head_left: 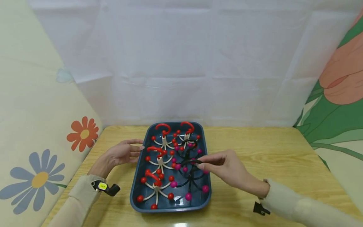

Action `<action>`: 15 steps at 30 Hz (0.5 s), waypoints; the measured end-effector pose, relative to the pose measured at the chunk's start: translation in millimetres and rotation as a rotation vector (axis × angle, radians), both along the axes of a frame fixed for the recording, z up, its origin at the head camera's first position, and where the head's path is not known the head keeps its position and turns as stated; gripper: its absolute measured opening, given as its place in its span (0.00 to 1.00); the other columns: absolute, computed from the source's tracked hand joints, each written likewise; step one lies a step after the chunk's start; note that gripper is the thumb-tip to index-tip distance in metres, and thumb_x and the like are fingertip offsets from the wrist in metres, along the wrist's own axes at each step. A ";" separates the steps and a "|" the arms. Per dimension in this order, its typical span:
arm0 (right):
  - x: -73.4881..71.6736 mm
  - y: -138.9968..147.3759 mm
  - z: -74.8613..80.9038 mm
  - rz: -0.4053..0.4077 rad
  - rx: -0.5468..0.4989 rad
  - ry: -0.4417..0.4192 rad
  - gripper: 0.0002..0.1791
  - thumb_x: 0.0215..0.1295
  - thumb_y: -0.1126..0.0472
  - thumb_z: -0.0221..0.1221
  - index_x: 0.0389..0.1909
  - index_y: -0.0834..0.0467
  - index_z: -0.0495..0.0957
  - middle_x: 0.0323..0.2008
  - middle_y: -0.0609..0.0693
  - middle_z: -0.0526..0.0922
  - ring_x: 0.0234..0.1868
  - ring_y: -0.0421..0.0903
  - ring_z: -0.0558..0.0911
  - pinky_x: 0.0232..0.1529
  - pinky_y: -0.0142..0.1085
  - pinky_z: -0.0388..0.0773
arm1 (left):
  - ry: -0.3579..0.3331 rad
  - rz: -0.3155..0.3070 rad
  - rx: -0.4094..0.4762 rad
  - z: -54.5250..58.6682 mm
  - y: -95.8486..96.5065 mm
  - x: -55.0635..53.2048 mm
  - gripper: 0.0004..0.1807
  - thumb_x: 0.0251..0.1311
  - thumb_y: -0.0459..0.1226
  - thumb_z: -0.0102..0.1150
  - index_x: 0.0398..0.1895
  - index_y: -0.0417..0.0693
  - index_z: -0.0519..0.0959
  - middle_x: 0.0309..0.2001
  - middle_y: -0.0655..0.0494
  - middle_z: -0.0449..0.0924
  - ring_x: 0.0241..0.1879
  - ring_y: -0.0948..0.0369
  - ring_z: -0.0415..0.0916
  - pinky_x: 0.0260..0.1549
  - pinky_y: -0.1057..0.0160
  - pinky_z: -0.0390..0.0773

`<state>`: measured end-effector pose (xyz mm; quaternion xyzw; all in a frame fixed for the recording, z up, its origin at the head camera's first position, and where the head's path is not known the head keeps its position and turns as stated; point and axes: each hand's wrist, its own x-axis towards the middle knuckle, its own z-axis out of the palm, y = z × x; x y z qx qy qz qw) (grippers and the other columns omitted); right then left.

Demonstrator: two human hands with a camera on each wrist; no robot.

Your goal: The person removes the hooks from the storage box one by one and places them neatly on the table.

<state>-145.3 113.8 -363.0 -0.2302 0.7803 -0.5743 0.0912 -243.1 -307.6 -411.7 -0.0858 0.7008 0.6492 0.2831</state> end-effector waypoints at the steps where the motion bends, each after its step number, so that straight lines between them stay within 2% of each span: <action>1: -0.4 1.9 2.1 -0.005 -0.003 0.003 0.13 0.68 0.56 0.70 0.49 0.58 0.90 0.45 0.55 0.93 0.42 0.47 0.92 0.43 0.37 0.89 | -0.004 0.008 0.001 0.1 0.0 -0.1 0.29 0.76 0.36 0.58 0.75 0.43 0.62 0.43 0.59 0.88 0.42 0.62 0.85 0.46 0.60 0.86; 8: -6.3 14.2 13.1 -0.050 -0.030 0.052 0.12 0.68 0.59 0.70 0.48 0.59 0.90 0.44 0.56 0.93 0.41 0.40 0.92 0.44 0.36 0.89 | 0.006 0.005 0.008 0.6 -0.5 0.1 0.28 0.76 0.36 0.57 0.75 0.43 0.63 0.43 0.59 0.88 0.42 0.62 0.85 0.46 0.60 0.86; 12: -9.5 21.3 18.8 -0.074 -0.015 0.080 0.11 0.68 0.59 0.70 0.48 0.59 0.90 0.43 0.55 0.93 0.41 0.40 0.92 0.45 0.35 0.88 | 0.000 0.006 0.018 -0.9 -1.0 1.1 0.28 0.76 0.36 0.58 0.75 0.44 0.63 0.43 0.58 0.87 0.42 0.61 0.84 0.46 0.61 0.86; 15: -12.0 27.5 23.6 -0.104 -0.010 0.068 0.12 0.68 0.58 0.70 0.49 0.59 0.90 0.43 0.52 0.94 0.41 0.41 0.92 0.45 0.36 0.89 | 0.002 0.002 0.024 -2.3 -1.4 1.3 0.28 0.76 0.36 0.58 0.75 0.44 0.63 0.43 0.58 0.87 0.42 0.61 0.84 0.46 0.61 0.86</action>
